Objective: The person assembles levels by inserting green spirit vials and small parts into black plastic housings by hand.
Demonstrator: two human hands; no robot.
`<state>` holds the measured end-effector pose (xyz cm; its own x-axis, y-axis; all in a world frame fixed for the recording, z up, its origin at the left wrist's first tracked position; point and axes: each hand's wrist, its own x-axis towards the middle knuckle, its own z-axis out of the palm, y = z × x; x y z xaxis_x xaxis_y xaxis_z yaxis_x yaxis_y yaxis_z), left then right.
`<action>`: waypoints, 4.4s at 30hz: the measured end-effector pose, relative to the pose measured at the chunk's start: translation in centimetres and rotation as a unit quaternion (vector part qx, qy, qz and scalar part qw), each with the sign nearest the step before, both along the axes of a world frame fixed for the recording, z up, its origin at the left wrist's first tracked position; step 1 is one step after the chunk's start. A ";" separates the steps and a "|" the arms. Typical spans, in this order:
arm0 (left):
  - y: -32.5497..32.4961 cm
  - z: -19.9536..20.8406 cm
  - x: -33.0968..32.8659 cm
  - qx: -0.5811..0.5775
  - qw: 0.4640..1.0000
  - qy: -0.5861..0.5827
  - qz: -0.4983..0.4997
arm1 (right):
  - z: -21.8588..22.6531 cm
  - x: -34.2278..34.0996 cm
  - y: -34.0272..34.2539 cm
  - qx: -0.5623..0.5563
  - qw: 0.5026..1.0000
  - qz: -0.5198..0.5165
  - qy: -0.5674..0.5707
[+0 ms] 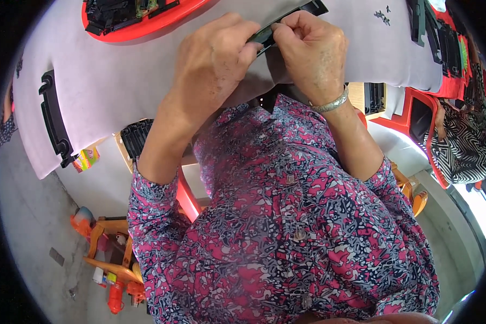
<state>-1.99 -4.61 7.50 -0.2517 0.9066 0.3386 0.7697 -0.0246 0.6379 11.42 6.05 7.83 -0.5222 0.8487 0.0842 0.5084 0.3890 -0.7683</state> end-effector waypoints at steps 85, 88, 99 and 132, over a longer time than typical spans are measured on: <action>-0.9 0.1 -1.2 -0.125 0.977 -0.171 0.035 | -0.6 2.2 -1.4 0.135 0.976 0.166 -0.036; -0.9 -0.1 -1.4 -0.141 0.971 -0.191 0.031 | -0.6 2.2 -1.3 0.134 0.976 0.168 -0.034; -0.6 -0.1 -1.5 -0.137 0.980 -0.142 0.024 | -1.1 2.3 -1.5 0.145 0.974 0.168 -0.038; 2.7 2.8 1.5 -0.100 0.976 -0.155 0.112 | 3.1 1.4 6.4 0.109 0.975 0.191 0.020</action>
<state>-0.49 -1.94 10.28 -0.5142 0.8569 0.0372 0.5105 0.2709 0.8161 12.82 12.42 10.95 -0.7897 0.5523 0.2671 0.2655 0.7001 -0.6628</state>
